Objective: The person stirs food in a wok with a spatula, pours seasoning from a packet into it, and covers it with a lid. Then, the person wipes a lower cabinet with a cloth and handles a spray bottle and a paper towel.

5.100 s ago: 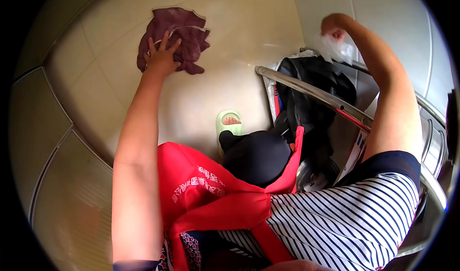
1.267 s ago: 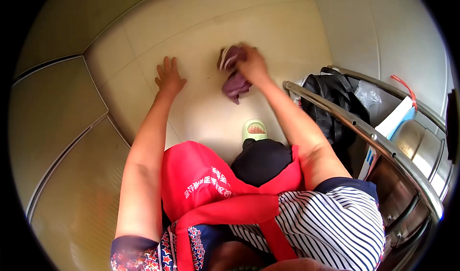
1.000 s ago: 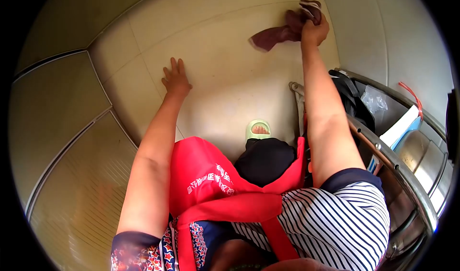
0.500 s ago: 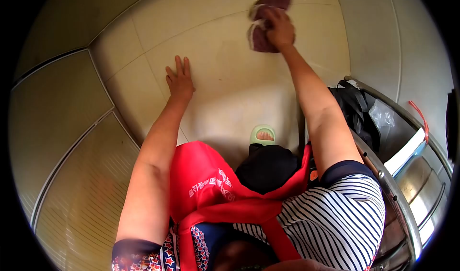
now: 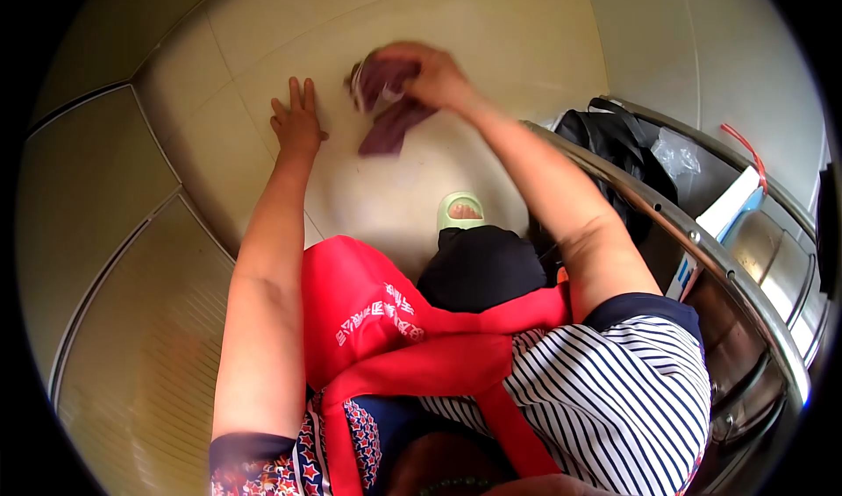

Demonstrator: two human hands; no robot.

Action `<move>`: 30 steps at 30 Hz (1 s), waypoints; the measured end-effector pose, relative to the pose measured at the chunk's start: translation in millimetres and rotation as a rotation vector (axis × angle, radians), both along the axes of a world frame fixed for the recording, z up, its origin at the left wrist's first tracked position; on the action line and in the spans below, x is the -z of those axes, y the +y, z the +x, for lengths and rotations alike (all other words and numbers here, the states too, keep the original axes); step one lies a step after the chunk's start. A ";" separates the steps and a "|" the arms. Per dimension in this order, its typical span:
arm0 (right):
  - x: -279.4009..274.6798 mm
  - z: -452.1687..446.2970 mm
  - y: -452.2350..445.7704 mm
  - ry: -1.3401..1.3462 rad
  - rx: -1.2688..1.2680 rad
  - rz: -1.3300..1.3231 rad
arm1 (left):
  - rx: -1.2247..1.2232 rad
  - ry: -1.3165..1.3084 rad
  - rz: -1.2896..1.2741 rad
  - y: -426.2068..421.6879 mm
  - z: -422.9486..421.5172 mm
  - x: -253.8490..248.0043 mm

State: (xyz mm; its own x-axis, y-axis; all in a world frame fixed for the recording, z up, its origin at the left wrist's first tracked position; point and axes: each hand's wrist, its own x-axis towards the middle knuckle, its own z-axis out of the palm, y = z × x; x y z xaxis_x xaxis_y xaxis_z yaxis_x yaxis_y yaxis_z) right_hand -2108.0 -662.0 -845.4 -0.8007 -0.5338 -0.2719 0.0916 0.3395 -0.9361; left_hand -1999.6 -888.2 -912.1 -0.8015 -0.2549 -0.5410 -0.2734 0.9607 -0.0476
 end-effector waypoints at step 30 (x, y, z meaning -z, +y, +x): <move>121.1 -83.6 256.0 -0.450 0.231 1.596 | -0.041 0.029 0.067 -0.5 -0.1 4.1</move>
